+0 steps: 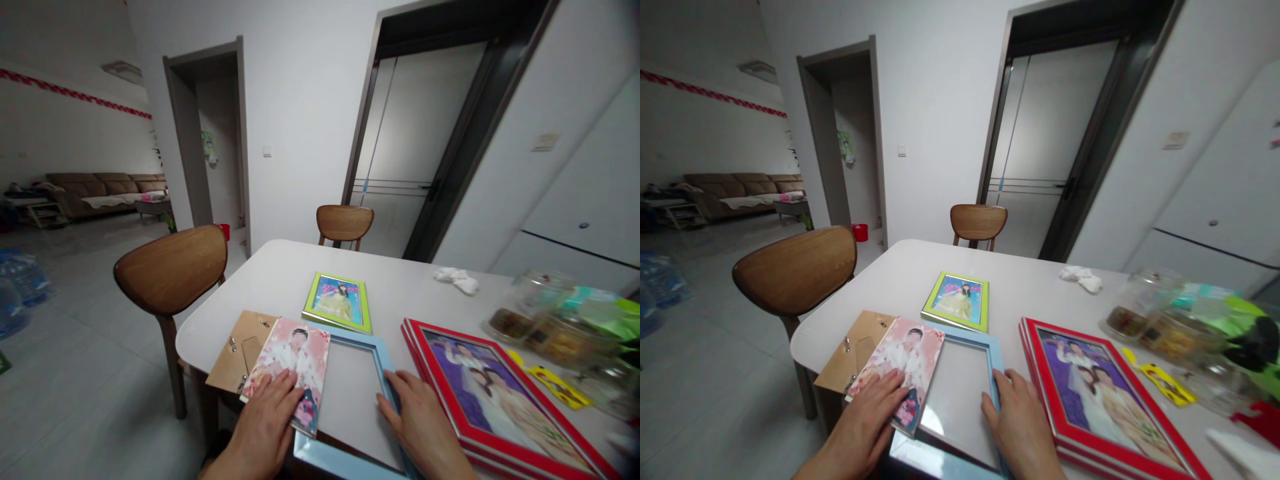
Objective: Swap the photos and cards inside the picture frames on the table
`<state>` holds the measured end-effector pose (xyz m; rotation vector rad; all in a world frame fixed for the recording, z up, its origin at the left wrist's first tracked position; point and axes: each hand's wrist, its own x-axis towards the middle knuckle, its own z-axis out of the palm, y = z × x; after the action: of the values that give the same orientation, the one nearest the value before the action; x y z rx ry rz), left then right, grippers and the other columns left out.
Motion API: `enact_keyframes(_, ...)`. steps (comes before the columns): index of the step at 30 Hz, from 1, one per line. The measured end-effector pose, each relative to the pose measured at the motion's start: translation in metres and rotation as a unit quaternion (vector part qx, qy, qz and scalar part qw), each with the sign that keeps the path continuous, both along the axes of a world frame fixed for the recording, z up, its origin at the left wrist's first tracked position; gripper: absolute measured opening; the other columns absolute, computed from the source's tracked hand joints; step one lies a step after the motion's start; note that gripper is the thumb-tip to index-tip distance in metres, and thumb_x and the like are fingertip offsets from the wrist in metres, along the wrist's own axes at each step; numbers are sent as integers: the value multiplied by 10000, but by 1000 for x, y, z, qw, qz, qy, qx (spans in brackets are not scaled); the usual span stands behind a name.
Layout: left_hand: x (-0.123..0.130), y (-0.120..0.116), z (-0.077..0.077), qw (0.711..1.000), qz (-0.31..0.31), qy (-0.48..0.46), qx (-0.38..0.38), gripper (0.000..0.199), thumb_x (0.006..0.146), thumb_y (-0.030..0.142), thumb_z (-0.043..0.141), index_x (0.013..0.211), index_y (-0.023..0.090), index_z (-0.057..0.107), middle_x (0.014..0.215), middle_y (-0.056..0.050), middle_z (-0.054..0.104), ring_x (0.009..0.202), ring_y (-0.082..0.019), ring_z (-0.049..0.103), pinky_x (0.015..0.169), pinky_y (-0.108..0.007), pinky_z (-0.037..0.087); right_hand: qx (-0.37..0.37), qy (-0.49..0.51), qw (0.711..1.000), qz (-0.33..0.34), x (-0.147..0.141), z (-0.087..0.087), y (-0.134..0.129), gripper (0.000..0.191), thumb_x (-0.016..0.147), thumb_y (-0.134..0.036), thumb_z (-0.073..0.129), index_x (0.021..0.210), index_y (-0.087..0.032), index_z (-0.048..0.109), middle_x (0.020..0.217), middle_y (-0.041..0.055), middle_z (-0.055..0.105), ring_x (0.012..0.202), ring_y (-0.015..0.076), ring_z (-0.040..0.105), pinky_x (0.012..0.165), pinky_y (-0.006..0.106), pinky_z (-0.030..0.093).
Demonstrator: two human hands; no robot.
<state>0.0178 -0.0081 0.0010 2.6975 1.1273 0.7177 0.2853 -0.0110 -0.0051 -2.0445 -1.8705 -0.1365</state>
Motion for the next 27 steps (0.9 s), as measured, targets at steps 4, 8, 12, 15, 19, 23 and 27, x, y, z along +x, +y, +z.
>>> enact_keyframes(4, 2, 10, 15, 986, 30, -165, -22, 430, 729, 110, 412, 1138, 214, 491, 1177, -59, 515, 1091, -205, 459, 937, -371, 354, 92, 98, 990, 40, -10, 15, -4, 387, 696, -321, 463, 995, -109, 584, 1088, 158, 535, 1013, 282, 463, 853, 435, 375)
enact_keyframes(8, 16, 14, 49, 831, 166, -502, -173, 288, 777, 318, 469, 980, 153, 591, 970, -74, 637, 984, -235, 540, 849, -343, 427, 35, 347, 935, 71, -35, 36, -7, 405, 703, -385, 468, 1032, -165, 555, 1035, 110, 576, 899, 217, 543, 760, 364, 447)
enact_keyframes(12, 49, 3, 60, 625, 111, -695, -338, 397, 709, 438, 554, 945, 120, 587, 853, -83, 663, 861, -241, 599, 770, -343, 465, -49, 627, 775, 61, -61, 41, -2, 501, 682, -426, 509, 1101, -153, 490, 933, 96, 624, 787, 201, 594, 659, 330, 477)
enact_keyframes(15, 68, -9, 47, 588, 60, -692, -415, 400, 685, 421, 598, 941, 114, 592, 909, -108, 651, 898, -249, 583, 800, -341, 444, -9, 760, 648, 50, -62, 41, 2, 488, 702, -401, 497, 1138, -189, 439, 930, 60, 634, 756, 174, 604, 614, 283, 483)
enact_keyframes(19, 60, -10, 23, 656, 54, -627, -417, 483, 693, 393, 597, 1081, 118, 516, 1102, -140, 560, 1039, -259, 495, 882, -365, 388, 2, 750, 661, -1, -34, 41, 6, 517, 677, -313, 515, 1170, -205, 405, 853, 35, 662, 690, 170, 617, 555, 254, 480)
enact_keyframes(23, 38, -7, 9, 806, 100, -482, -330, 492, 709, 275, 571, 1168, 148, 448, 1225, -112, 459, 1141, -235, 394, 971, -362, 287, -43, 645, 762, -44, -7, 33, 8, 529, 667, -270, 474, 1180, -157, 413, 720, 45, 673, 561, 176, 613, 464, 250, 451)
enact_keyframes(27, 36, -11, 1, 919, 32, -279, -278, 533, 648, 208, 587, 1164, 163, 464, 1251, -112, 430, 1161, -261, 363, 982, -383, 271, -63, 549, 832, -40, -6, 23, 16, 539, 687, -264, 409, 1207, -125, 388, 670, 41, 667, 499, 160, 590, 430, 230, 416)
